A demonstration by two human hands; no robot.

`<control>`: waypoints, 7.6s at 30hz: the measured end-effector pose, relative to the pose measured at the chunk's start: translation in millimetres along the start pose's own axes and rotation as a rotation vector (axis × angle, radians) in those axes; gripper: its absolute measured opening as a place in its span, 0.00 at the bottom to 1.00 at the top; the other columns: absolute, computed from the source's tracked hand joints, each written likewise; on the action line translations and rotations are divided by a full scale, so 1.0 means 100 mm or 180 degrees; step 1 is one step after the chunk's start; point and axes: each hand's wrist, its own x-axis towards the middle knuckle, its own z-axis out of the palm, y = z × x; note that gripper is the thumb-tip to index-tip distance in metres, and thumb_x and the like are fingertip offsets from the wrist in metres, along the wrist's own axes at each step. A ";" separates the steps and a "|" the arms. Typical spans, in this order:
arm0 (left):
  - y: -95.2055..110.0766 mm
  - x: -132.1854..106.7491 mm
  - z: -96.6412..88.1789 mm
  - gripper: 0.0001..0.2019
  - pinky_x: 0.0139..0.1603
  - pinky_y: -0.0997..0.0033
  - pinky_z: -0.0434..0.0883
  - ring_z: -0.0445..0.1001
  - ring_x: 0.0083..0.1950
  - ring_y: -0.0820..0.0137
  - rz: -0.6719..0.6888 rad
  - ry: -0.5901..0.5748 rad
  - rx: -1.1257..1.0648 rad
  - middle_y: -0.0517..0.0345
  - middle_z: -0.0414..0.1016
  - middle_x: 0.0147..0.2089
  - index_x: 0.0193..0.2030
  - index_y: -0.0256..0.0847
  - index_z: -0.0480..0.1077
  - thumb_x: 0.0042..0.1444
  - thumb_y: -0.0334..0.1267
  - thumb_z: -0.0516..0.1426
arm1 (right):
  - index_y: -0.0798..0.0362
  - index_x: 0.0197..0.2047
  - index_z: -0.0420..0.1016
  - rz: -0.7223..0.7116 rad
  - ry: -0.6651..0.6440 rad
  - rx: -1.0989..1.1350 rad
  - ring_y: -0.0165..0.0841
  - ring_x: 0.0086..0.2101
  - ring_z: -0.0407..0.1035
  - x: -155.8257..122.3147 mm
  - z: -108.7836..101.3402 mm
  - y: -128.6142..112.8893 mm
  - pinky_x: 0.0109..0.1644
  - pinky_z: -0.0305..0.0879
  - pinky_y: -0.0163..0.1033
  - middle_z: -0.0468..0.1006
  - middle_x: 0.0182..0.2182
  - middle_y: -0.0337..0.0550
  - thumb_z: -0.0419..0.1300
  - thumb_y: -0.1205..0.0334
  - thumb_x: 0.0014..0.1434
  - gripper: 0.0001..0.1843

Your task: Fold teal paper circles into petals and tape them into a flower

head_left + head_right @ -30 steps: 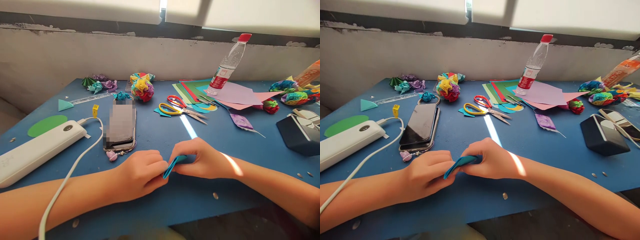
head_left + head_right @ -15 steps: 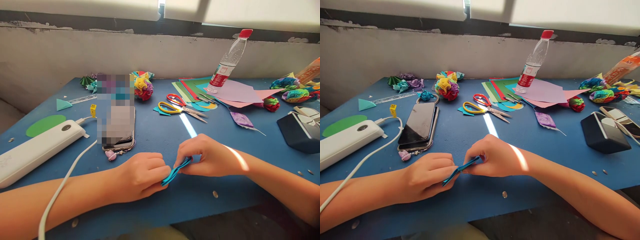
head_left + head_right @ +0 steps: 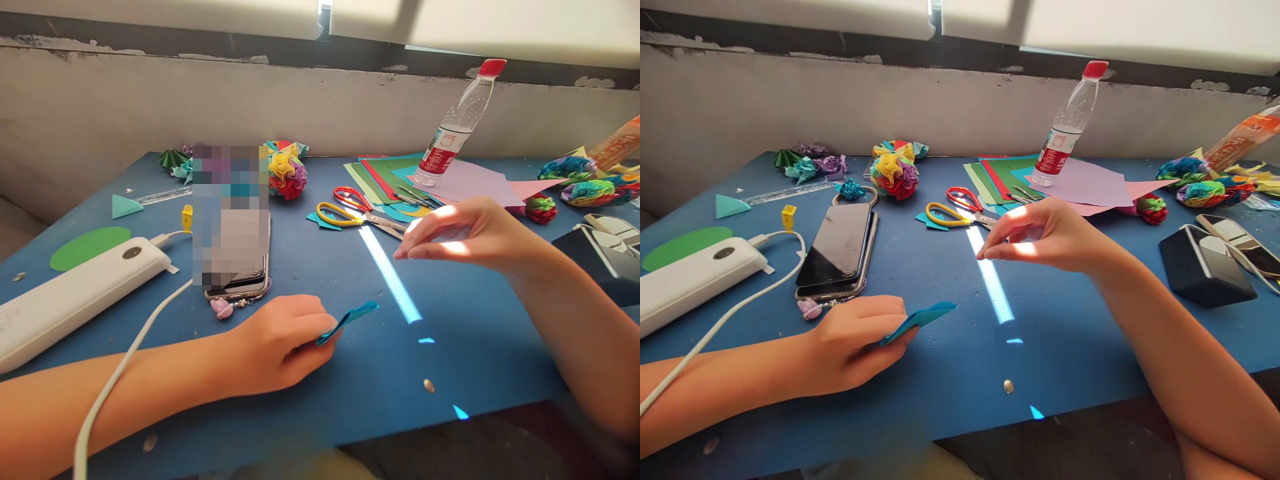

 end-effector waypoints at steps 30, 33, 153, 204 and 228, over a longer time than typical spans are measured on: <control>0.00 0.08 -0.11 0.21 0.29 0.79 0.62 0.64 0.25 0.76 -0.1416 -0.0734 -0.1458 0.62 0.63 0.21 0.29 0.34 0.70 0.65 0.40 0.43 | 0.56 0.29 0.67 -0.0265 -0.0518 0.0275 0.24 0.25 0.54 -0.04 0.81 -0.13 0.29 0.55 0.29 0.63 0.23 0.36 0.48 0.62 0.64 0.14; 0.00 0.09 -0.10 0.20 0.28 0.78 0.62 0.63 0.25 0.76 -0.1485 -0.0682 -0.1538 0.62 0.63 0.21 0.29 0.34 0.70 0.64 0.40 0.43 | 0.56 0.27 0.65 -0.0193 -0.0445 0.0297 0.24 0.24 0.52 -0.05 0.83 -0.11 0.28 0.53 0.29 0.60 0.22 0.35 0.47 0.62 0.65 0.15; -0.04 0.00 0.14 0.06 0.18 0.67 0.53 0.64 0.20 0.69 -0.0073 -0.0388 0.1423 0.57 0.68 0.23 0.30 0.38 0.62 0.49 0.25 0.48 | 0.51 0.25 0.55 -0.1262 -0.0069 -0.2090 0.30 0.21 0.51 -0.14 1.06 0.10 0.25 0.46 0.35 0.61 0.19 0.38 0.38 0.72 0.62 0.16; -0.07 -0.04 0.01 0.09 0.20 0.69 0.61 0.62 0.27 0.70 0.0166 -0.0834 0.0948 0.57 0.71 0.32 0.40 0.35 0.67 0.50 0.28 0.57 | 0.52 0.41 0.75 0.0749 0.1076 -0.4032 0.53 0.37 0.72 0.24 -0.29 1.48 0.31 0.58 0.49 0.78 0.31 0.59 0.48 0.42 0.59 0.25; -0.08 -0.07 0.07 0.09 0.19 0.70 0.57 0.62 0.27 0.70 0.0225 -0.0682 0.1033 0.59 0.68 0.31 0.40 0.35 0.65 0.51 0.28 0.56 | 0.60 0.41 0.77 -0.0154 0.1311 -0.4654 0.37 0.27 0.71 0.25 -0.31 1.46 0.39 0.52 0.44 0.77 0.22 0.48 0.48 0.57 0.62 0.20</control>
